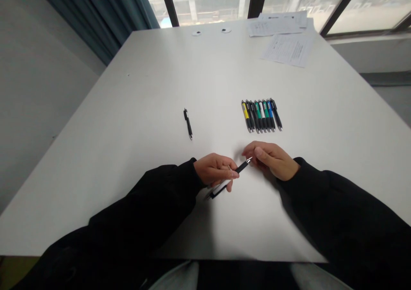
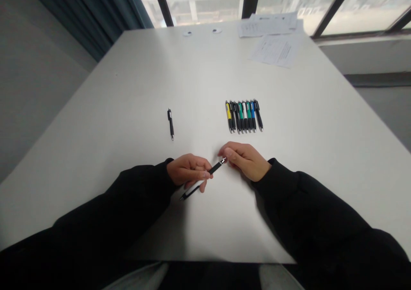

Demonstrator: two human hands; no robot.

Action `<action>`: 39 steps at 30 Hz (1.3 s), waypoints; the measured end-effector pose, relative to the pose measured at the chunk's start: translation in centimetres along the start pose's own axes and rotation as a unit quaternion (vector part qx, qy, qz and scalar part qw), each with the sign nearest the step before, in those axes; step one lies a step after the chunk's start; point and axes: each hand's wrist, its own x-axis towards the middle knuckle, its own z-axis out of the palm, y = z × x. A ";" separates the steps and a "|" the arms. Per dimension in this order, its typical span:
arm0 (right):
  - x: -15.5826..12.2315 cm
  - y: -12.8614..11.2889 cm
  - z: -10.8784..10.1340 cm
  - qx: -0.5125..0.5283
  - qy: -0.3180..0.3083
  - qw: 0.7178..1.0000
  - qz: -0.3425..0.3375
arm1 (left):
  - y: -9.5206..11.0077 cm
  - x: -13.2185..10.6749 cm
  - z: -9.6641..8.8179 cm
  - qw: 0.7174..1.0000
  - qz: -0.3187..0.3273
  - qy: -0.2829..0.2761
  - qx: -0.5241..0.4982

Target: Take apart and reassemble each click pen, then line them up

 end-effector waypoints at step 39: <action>0.1 -0.1 0.4 -0.093 -0.046 0.995 0.004 | -0.2 0.1 -0.1 0.999 0.005 -0.005 0.033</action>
